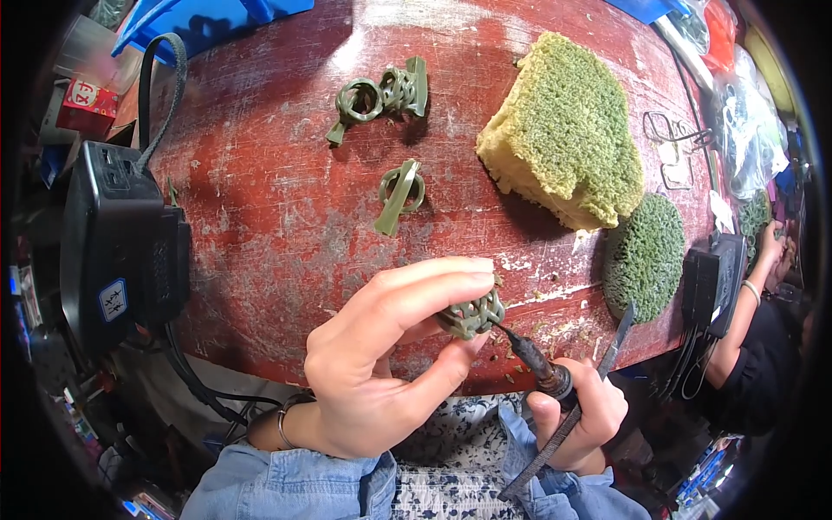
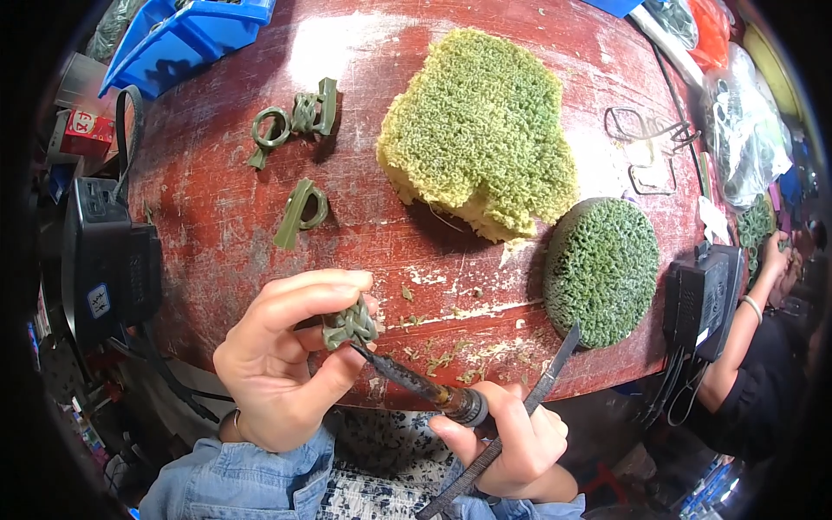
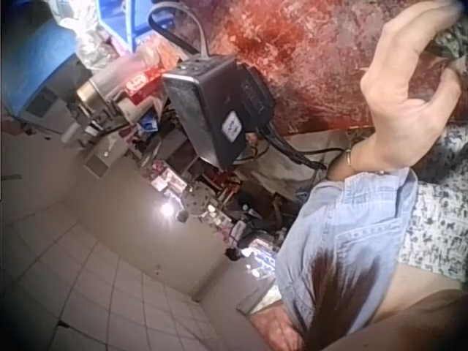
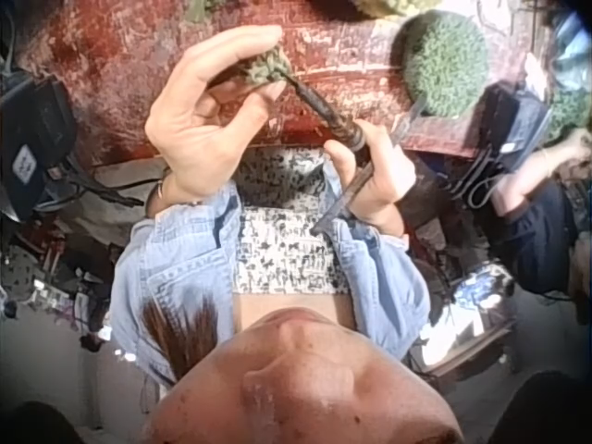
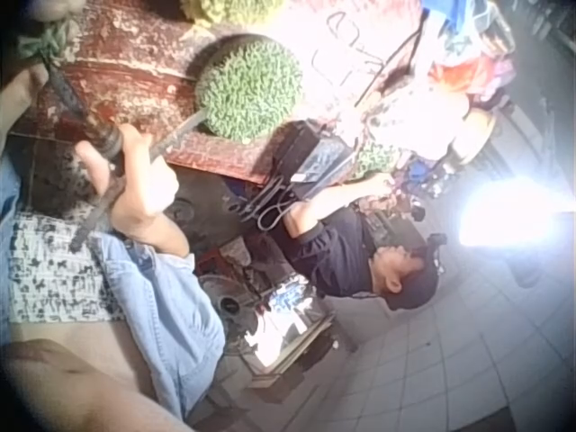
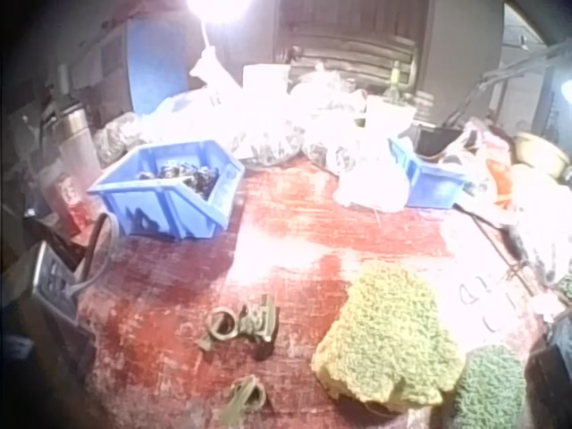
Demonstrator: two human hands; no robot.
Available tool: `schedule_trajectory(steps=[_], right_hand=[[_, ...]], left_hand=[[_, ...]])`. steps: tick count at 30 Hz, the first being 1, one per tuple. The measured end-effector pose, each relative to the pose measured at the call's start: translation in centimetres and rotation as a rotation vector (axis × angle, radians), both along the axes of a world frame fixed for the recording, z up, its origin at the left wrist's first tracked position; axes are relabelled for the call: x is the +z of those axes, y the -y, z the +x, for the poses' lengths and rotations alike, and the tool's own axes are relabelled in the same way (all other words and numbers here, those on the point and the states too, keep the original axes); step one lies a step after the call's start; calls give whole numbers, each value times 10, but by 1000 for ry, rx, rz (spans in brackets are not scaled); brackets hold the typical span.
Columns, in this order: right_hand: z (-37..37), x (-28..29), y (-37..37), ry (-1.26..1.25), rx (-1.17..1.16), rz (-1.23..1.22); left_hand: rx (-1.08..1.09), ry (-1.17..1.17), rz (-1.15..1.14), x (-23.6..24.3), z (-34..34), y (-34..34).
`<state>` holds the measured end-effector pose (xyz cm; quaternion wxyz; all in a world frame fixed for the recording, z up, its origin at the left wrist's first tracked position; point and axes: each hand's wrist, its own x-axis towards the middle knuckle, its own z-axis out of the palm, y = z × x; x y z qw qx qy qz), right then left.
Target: Using a heated soldering tool to bond or shape green jewelry components.
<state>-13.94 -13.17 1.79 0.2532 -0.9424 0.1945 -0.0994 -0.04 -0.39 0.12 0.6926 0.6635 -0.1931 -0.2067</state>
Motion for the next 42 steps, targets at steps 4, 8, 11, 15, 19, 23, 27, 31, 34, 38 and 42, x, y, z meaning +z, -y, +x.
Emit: schedule_trajectory(steps=[4, 8, 11, 15, 19, 23, 27, 31, 34, 38, 42], right_hand=[[-1, 0, 1, 6, 2, 8], [-11, -6, -1, 104, -122, 133], [-10, 1, 4, 138, -318, 117], [16, 8, 20, 129, -346, -100], [30, 11, 23, 15, -308, -135], [13, 6, 19, 169, -441, -64], [-7, 2, 10, 105, -304, -13], [-6, -2, 3, 36, -24, 27], [-4, -2, 4, 33, 24, -25], [-2, 0, 3, 31, 15, -9], [0, 0, 4, 31, 29, -30]], left_hand=[[11, -27, -12, 2, 1, 0], [-110, 26, 4, 0, 3, -3], [-100, 12, -29, 0, 3, -2], [-67, -41, -70, 1, 1, -1], [-34, -134, -86, 3, 2, -2], [-70, -113, -135, -1, 3, -3], [-70, -120, -130, 1, 3, -2], [-62, -130, -108, 0, 3, -1], [-57, -93, -104, -3, 2, -2], [-49, -79, -92, -1, 2, -1], [-45, -77, -86, 0, 1, -1]])
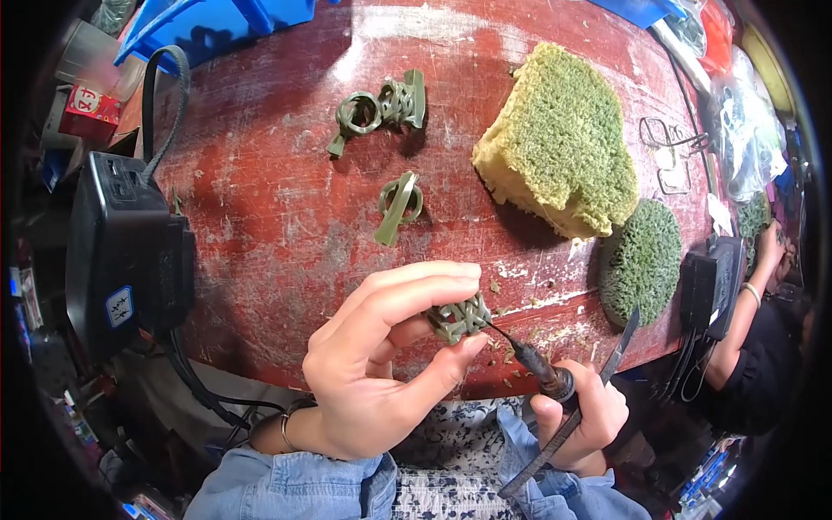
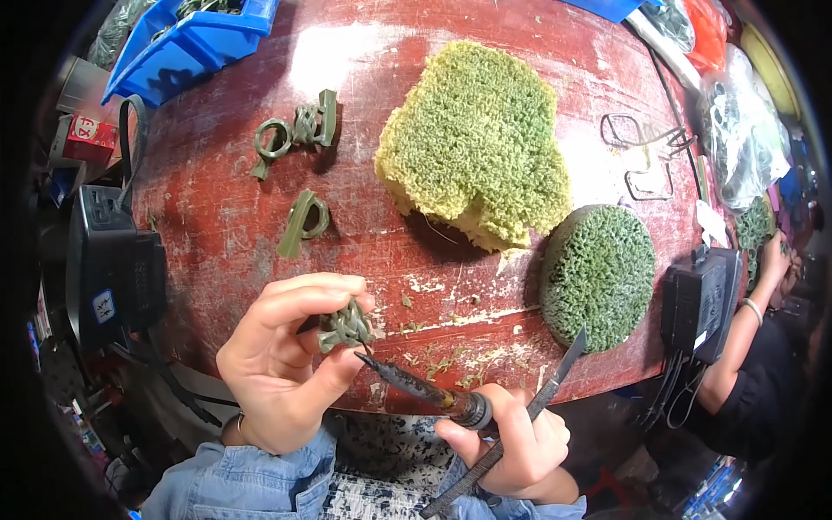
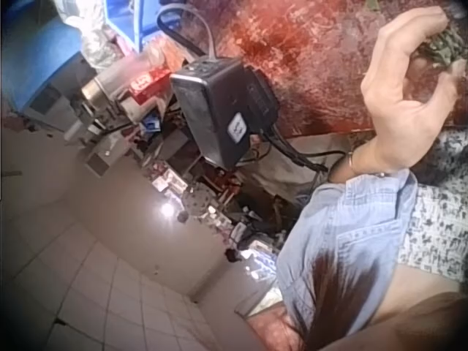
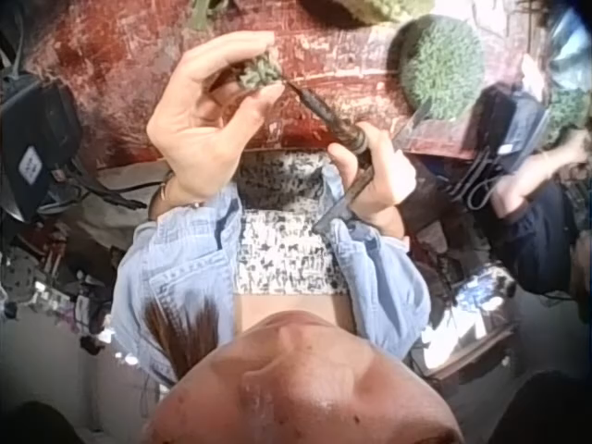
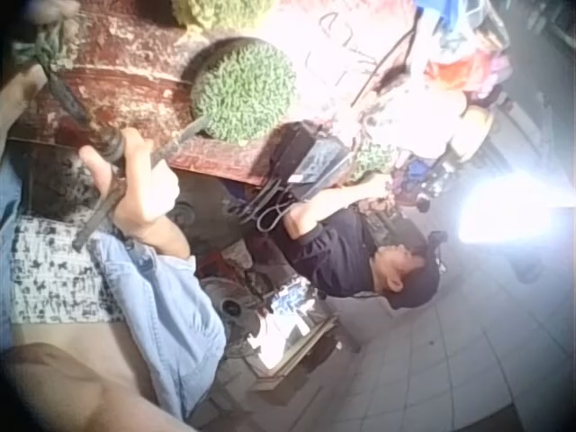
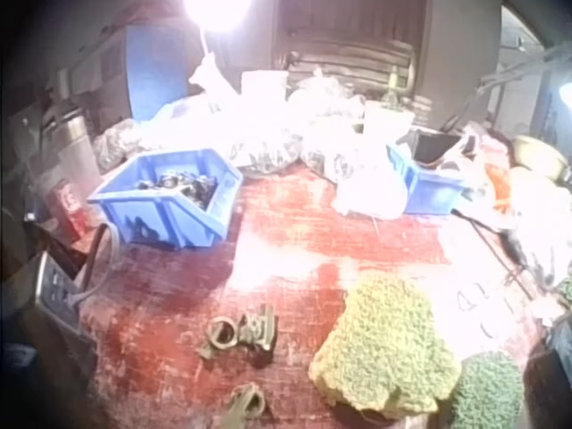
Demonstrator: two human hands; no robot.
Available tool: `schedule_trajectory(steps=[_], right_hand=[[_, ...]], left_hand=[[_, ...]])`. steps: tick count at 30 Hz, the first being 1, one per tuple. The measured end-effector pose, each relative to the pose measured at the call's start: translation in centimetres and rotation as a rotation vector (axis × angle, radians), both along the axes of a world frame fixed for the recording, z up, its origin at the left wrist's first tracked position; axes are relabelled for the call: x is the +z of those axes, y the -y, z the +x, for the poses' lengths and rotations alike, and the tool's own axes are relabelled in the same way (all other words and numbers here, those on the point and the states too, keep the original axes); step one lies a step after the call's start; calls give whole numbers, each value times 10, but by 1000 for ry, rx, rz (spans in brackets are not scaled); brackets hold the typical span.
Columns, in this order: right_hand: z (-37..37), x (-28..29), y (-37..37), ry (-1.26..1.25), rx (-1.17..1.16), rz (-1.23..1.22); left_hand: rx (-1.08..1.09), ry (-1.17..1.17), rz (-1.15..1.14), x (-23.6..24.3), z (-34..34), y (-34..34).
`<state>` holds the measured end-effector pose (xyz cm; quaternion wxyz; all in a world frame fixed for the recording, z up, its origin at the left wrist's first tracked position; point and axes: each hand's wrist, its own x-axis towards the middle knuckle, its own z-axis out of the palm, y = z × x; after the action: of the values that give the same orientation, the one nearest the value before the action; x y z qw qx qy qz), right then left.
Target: Using a heated soldering tool to bond or shape green jewelry components.
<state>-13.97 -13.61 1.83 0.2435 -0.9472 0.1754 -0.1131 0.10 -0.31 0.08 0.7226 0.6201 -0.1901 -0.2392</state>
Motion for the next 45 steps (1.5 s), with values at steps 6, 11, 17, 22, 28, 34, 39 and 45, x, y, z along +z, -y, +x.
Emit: schedule_trajectory(steps=[6, 11, 17, 22, 28, 34, 39, 45], right_hand=[[2, 0, 0, -19, 20, -28], [0, -4, -1, -21, -23, -12], [1, 0, 0, 26, -22, 12], [1, -2, 0, 19, -15, 30], [1, 0, 0, 0, -7, 11], [3, 2, -1, -38, -9, 53], [4, 2, -1, -43, 4, -1], [6, 2, -1, -28, 7, 31]], left_hand=[[-19, 34, -9, -2, 1, -1], [-9, 10, 7, -2, -1, -1], [-14, 14, 11, 0, 0, 0], [-14, 22, 22, -2, 0, -2], [110, 117, 57, -1, -2, 3], [-20, 188, 104, 0, -3, 0], [156, 179, 102, -1, -5, 5], [164, 199, 111, -1, -5, 4]])
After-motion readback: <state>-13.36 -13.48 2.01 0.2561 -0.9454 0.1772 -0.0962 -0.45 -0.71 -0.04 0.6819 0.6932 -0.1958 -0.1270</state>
